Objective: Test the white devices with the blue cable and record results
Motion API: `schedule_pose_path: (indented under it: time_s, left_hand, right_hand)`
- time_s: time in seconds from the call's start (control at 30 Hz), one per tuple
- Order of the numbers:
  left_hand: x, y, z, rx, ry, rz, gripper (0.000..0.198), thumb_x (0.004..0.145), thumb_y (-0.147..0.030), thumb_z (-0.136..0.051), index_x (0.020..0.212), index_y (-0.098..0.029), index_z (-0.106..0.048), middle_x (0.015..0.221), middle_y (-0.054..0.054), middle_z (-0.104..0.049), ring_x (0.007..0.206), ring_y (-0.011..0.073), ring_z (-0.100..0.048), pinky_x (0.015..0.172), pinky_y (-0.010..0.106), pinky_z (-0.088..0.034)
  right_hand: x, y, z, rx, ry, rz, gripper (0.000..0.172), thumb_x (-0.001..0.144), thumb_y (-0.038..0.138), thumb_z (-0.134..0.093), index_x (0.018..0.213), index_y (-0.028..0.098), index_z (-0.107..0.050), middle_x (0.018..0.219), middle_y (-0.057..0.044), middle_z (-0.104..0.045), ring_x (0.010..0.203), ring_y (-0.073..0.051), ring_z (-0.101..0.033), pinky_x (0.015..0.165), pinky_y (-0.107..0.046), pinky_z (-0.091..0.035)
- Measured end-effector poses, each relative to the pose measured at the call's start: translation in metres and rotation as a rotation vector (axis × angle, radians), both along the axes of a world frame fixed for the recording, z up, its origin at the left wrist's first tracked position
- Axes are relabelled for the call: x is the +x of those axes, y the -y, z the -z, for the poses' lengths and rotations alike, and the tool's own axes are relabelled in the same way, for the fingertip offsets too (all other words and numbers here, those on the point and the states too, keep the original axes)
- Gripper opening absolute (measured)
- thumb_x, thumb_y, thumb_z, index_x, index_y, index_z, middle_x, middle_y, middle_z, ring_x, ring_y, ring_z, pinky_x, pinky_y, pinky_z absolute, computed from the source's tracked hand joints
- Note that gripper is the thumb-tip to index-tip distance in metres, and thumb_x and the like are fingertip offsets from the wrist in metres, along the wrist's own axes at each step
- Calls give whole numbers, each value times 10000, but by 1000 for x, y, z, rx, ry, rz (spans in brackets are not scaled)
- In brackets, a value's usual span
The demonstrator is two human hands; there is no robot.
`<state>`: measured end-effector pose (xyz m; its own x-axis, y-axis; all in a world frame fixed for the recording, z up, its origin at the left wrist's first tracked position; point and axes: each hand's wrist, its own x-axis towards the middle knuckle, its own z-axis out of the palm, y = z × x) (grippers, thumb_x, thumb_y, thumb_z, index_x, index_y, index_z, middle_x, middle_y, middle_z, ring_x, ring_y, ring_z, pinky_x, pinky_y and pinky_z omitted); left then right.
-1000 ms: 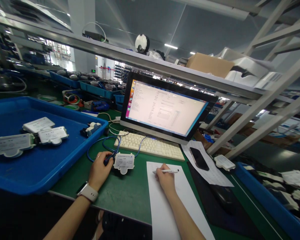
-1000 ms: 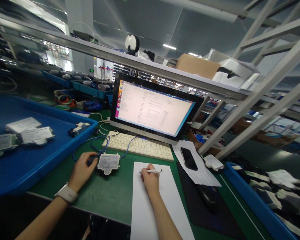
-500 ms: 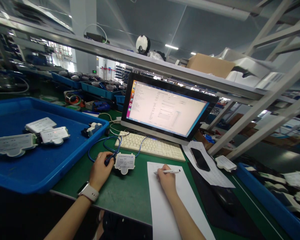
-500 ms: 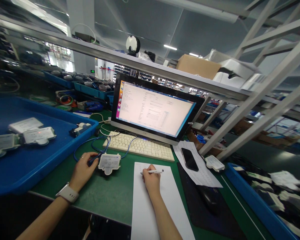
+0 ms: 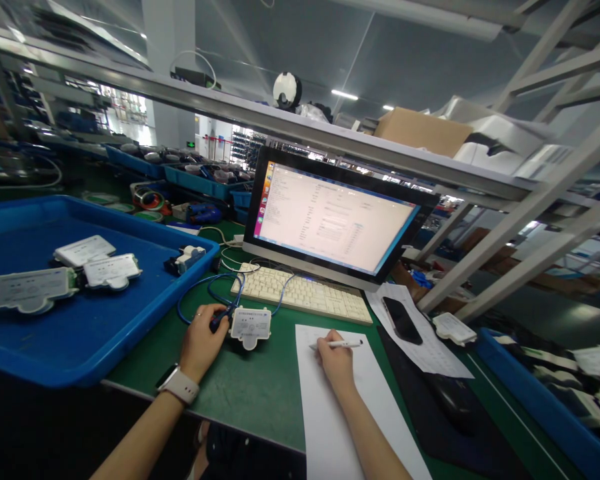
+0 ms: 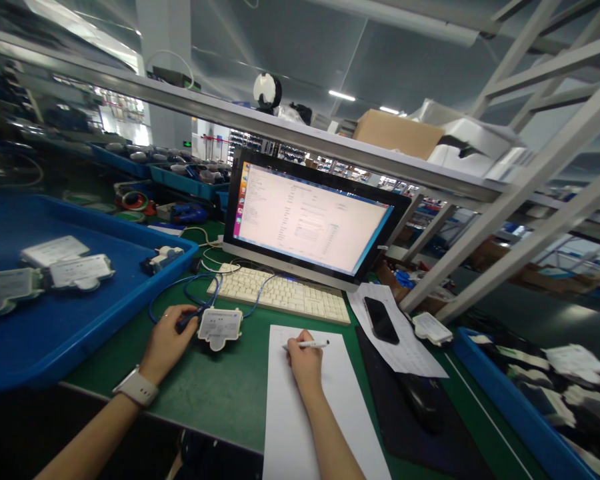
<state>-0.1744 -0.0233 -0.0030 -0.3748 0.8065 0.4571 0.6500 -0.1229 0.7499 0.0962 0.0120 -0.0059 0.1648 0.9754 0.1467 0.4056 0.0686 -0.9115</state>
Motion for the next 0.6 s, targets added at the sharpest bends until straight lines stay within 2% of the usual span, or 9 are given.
schedule_pose_path:
  time_s: [0.13, 0.27, 0.4, 0.6]
  left_hand:
    - [0, 1, -1, -1, 0, -5, 235, 759, -348, -436, 878, -184, -556, 892, 61, -557, 859, 217, -558, 762, 342, -450]
    - [0, 1, -2, -1, 0, -7, 239, 757, -347, -432, 878, -183, -555, 894, 61, -557, 856, 213, -557, 758, 337, -448]
    - [0, 1, -1, -1, 2, -6, 241, 753, -352, -433, 868, -182, -559, 889, 60, -557, 855, 217, -553, 761, 347, -445]
    - [-1, -1, 1, 1, 10, -8, 241, 750, -361, -442, 871, -193, -565, 897, 59, -562, 859, 225, -554, 762, 361, -450]
  right_hand:
    - [0, 1, 0, 33, -29, -2, 192, 636, 238, -485, 484, 237, -368, 364, 57, -469, 379, -124, -448, 422, -231, -335]
    - [2, -2, 4, -10, -320, 25, 193, 576, 213, -559, 477, 220, -393, 354, 62, -465, 348, -95, -409, 373, -202, -290]
    - [10, -14, 6, -55, -540, 103, 241, 574, 309, -569, 511, 220, -354, 376, 63, -476, 300, -58, -324, 300, -164, -178]
    - [32, -24, -6, -182, -802, 1, 351, 460, 349, -684, 559, 210, -378, 393, 76, -435, 310, -26, -294, 283, -121, -183]
